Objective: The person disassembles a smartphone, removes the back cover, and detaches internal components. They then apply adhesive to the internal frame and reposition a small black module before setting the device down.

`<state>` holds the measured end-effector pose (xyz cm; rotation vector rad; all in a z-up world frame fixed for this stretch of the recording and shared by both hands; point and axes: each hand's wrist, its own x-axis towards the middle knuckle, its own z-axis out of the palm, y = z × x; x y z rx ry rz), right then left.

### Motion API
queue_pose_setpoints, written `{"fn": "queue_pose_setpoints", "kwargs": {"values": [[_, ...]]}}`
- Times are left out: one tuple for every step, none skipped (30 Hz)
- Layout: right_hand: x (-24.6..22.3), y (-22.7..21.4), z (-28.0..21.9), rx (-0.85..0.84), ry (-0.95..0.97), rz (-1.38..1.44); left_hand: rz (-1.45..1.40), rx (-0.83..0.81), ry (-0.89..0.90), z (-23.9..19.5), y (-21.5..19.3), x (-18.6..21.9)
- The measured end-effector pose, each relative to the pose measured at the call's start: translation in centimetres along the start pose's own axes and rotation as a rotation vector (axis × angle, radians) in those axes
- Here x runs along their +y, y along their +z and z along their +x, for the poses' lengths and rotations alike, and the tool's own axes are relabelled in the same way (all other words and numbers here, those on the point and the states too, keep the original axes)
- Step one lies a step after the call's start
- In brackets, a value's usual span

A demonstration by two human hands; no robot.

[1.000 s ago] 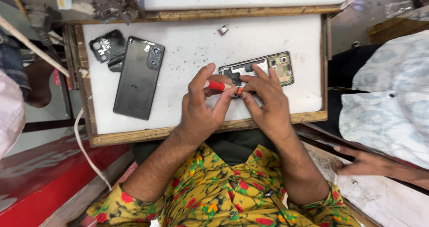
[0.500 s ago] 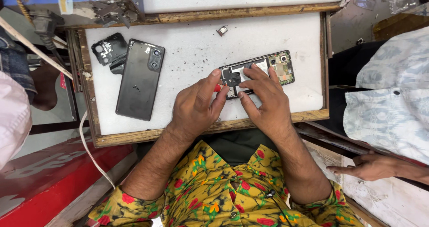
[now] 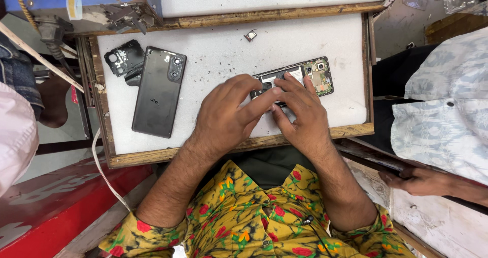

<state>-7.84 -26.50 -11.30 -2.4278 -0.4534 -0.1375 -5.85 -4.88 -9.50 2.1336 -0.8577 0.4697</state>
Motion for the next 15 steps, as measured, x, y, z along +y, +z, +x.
{"fn": "queue_pose_setpoints", "kwargs": {"values": [[0.1,0.0,-0.1,-0.001,-0.002,-0.01,0.006,-0.049,-0.015,0.4,-0.4,0.1],[0.1,0.0,-0.1,-0.001,-0.007,-0.02,-0.078,-0.102,-0.045,0.9,-0.7,0.1],[0.2,0.1,-0.1,-0.001,-0.012,-0.029,-0.162,-0.154,-0.074,1.3,-1.0,0.2],[0.2,0.1,-0.1,0.005,-0.013,-0.026,-0.244,-0.206,-0.1,1.7,-1.3,0.2],[0.2,0.1,0.0,0.011,-0.015,-0.023,-0.191,-0.13,-0.031,2.0,-1.4,0.3],[0.2,0.0,0.0,0.019,-0.015,-0.021,-0.138,-0.056,0.041,2.3,-1.5,0.3],[0.2,0.0,0.1,0.021,-0.009,-0.018,-0.085,0.018,0.113,2.5,-1.5,0.3],[0.1,0.0,0.0,0.021,0.003,-0.014,-0.089,-0.006,0.061,2.6,-1.3,0.2],[0.0,0.0,-0.1,0.021,0.014,-0.01,-0.094,-0.03,0.01,2.5,-1.1,0.2],[-0.1,0.0,-0.1,0.017,0.014,-0.005,-0.098,-0.054,-0.04,2.4,-0.9,0.0],[-0.2,0.0,-0.1,0.013,0.014,0.0,-0.117,-0.029,-0.093,2.1,-0.8,-0.1],[-0.3,0.0,-0.1,0.009,0.016,0.005,-0.138,-0.006,-0.146,1.6,-0.7,-0.2],[-0.3,0.0,0.0,0.012,0.017,0.007,-0.159,0.017,-0.2,1.0,-0.5,-0.3],[-0.4,-0.1,0.0,0.013,0.021,0.01,-0.229,0.078,-0.253,0.6,-0.3,-0.4],[-0.4,-0.1,0.0,0.014,0.024,0.012,-0.3,0.139,-0.306,0.1,0.1,-0.5]]}}
